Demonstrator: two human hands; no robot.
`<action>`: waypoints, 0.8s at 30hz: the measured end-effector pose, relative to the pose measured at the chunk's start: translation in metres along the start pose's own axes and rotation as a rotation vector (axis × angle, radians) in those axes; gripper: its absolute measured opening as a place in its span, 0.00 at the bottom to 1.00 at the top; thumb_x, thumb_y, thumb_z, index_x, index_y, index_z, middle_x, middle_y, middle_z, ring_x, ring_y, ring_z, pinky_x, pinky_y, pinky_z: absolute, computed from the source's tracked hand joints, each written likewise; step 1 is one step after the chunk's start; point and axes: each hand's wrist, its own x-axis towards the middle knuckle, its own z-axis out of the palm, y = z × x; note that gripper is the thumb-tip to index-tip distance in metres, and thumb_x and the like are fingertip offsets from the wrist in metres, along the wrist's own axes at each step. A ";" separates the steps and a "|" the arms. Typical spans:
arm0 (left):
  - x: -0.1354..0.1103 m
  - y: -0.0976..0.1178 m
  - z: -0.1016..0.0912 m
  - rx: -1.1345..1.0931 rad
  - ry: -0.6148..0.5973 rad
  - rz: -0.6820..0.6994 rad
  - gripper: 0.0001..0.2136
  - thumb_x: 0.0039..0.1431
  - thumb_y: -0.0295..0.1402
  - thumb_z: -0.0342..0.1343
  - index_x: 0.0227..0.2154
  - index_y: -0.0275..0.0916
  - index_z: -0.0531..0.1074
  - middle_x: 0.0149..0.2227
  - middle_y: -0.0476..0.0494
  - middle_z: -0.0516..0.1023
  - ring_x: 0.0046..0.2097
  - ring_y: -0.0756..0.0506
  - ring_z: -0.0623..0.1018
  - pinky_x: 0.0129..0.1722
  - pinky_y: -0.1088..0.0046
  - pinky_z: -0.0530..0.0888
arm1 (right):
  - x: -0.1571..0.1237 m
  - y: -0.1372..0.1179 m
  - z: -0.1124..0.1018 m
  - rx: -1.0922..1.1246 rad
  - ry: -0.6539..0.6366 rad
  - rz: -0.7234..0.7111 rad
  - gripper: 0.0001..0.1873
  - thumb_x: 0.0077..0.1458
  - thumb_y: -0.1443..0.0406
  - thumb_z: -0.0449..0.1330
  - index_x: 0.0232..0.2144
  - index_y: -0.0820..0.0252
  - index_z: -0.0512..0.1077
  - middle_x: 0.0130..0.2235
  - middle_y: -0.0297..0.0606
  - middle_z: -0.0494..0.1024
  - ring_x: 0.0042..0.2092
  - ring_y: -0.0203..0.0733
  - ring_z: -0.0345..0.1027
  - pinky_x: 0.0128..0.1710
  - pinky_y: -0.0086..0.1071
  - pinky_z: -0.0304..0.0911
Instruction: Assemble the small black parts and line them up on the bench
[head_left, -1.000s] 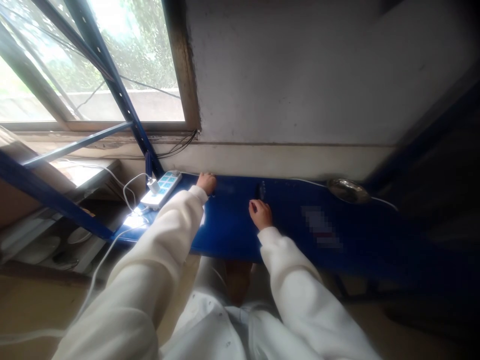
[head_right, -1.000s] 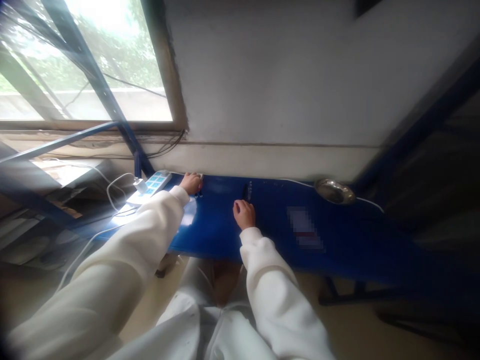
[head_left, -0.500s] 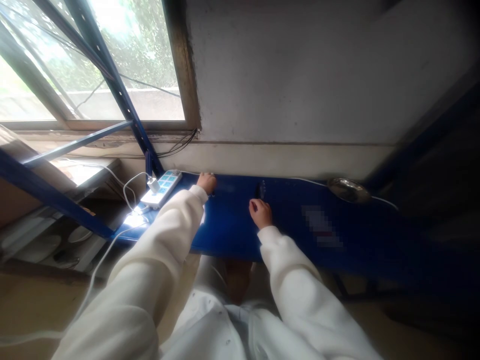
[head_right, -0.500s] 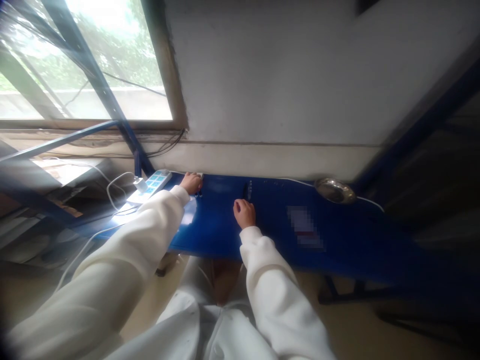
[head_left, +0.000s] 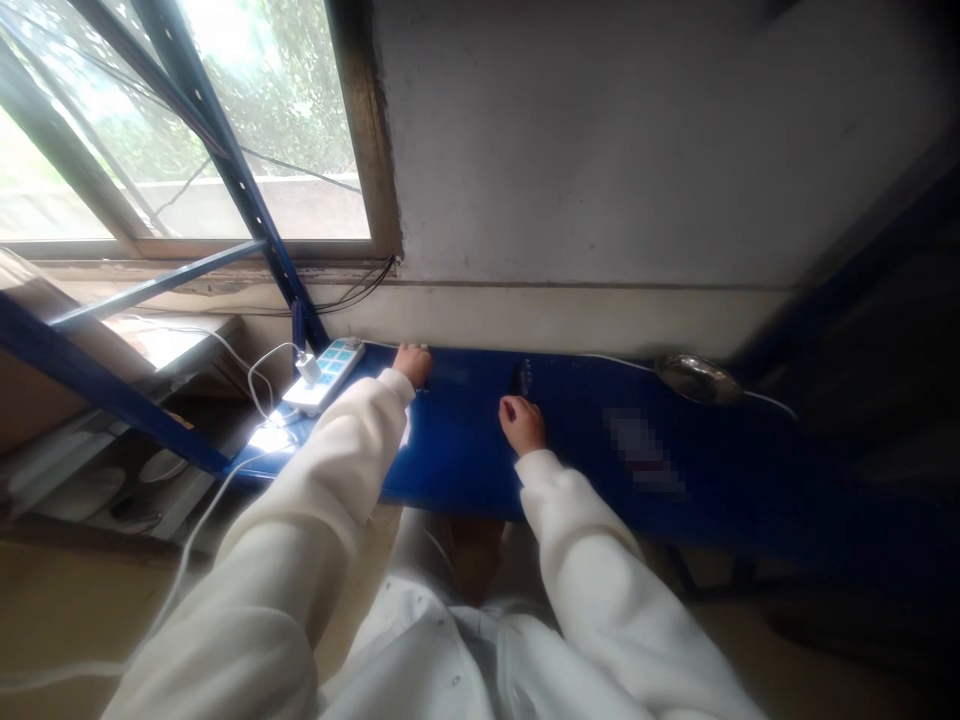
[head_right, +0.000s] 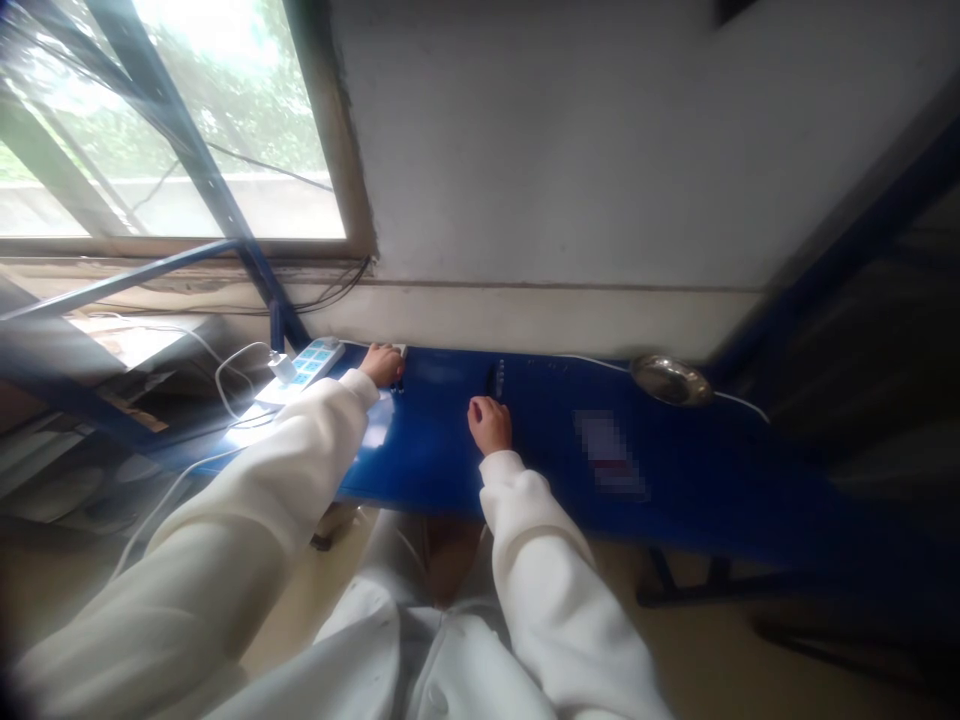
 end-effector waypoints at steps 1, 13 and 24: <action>0.000 0.000 0.000 -0.001 -0.002 -0.002 0.03 0.46 0.25 0.55 0.24 0.35 0.74 0.37 0.37 0.75 0.43 0.40 0.69 0.43 0.64 0.57 | 0.000 0.000 0.000 -0.001 0.002 0.000 0.13 0.56 0.65 0.47 0.32 0.62 0.72 0.30 0.40 0.76 0.33 0.39 0.68 0.36 0.31 0.55; 0.001 -0.004 0.006 0.012 0.020 -0.030 0.08 0.47 0.26 0.57 0.33 0.36 0.74 0.41 0.38 0.74 0.46 0.39 0.69 0.44 0.64 0.58 | -0.001 0.001 0.002 0.029 0.052 -0.005 0.12 0.55 0.65 0.49 0.31 0.62 0.72 0.29 0.39 0.75 0.31 0.38 0.68 0.35 0.31 0.55; -0.025 0.072 -0.001 -0.158 0.222 0.189 0.18 0.60 0.34 0.41 0.52 0.38 0.63 0.47 0.38 0.70 0.46 0.42 0.68 0.43 0.65 0.62 | -0.001 0.006 -0.002 0.237 0.360 0.212 0.14 0.54 0.59 0.49 0.29 0.62 0.70 0.28 0.42 0.75 0.28 0.38 0.66 0.32 0.32 0.62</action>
